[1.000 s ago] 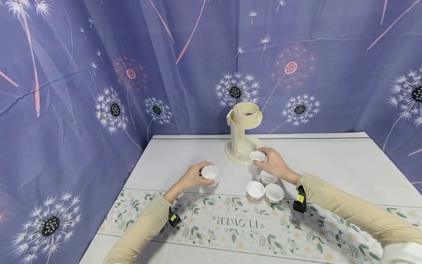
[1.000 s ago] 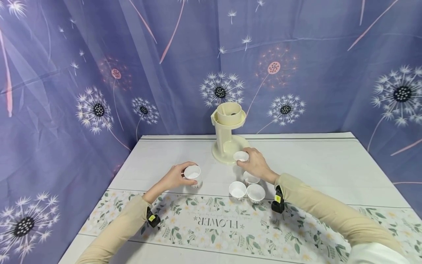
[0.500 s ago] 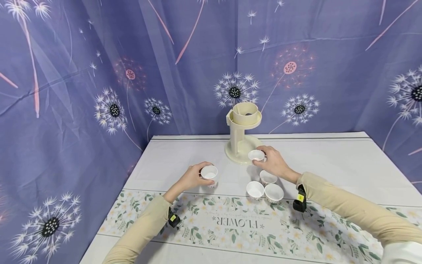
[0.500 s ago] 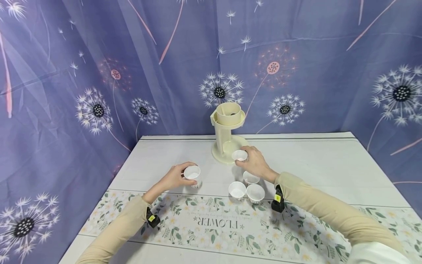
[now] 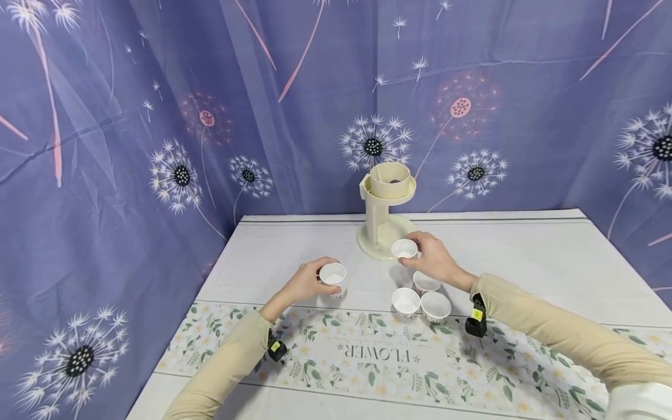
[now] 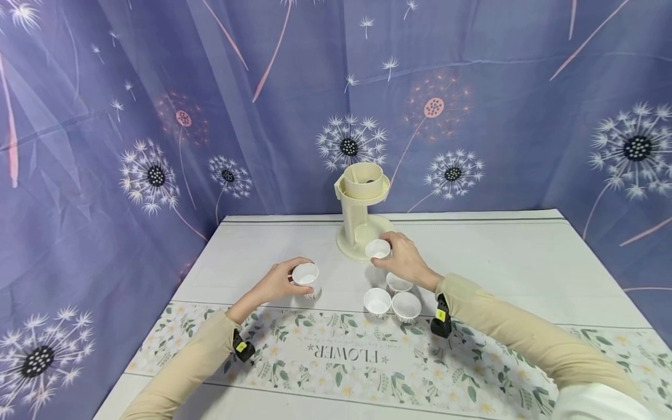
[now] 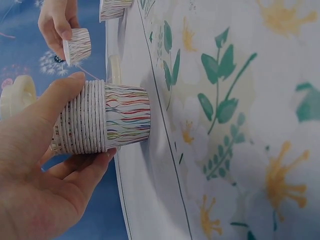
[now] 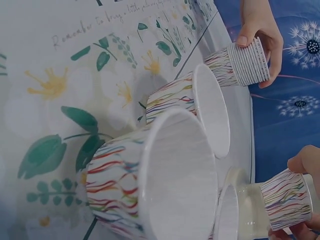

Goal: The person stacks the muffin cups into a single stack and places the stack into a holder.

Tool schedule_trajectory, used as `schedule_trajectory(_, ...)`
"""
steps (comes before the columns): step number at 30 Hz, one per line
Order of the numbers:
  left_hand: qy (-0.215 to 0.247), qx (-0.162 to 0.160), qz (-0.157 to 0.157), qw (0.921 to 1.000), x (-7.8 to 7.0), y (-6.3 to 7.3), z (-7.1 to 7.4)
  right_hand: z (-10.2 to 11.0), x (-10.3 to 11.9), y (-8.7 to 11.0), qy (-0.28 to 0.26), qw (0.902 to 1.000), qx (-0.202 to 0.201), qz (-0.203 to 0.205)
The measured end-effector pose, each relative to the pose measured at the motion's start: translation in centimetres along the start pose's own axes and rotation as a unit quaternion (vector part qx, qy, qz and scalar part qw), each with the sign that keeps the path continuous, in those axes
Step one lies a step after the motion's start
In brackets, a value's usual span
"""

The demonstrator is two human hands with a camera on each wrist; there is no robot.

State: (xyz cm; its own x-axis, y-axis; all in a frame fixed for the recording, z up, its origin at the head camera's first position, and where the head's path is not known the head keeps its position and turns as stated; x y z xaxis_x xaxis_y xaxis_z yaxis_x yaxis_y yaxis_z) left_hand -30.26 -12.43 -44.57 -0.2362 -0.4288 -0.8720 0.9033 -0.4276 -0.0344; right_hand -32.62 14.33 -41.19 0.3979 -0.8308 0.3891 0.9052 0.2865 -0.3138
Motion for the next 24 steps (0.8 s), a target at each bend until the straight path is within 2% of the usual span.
schedule_trajectory(9,-0.006,0.005,-0.006,1.0000,-0.1,0.0,0.0,-0.4,0.7,0.0,0.003,0.9998,0.017,-0.005)
schedule_trajectory(24,-0.004,0.007,-0.007,0.9999,-0.1,0.0,0.1,-0.5,1.8,-0.1,-0.008,0.9992,0.036,0.013)
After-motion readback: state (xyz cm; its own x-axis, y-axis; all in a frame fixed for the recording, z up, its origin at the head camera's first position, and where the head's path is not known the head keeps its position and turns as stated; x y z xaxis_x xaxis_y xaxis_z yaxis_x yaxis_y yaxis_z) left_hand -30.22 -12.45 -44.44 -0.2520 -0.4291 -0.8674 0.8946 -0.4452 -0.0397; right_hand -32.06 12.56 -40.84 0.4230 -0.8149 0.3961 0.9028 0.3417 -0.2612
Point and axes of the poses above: each hand's wrist, its own y-axis away from the middle knuckle, its own z-axis out of the back of the hand, x = y × z, the point moved 8 cm from there along -y, towards the middle knuckle, and after that the axes turned 14 degrees about y, right-handed, at the moved point
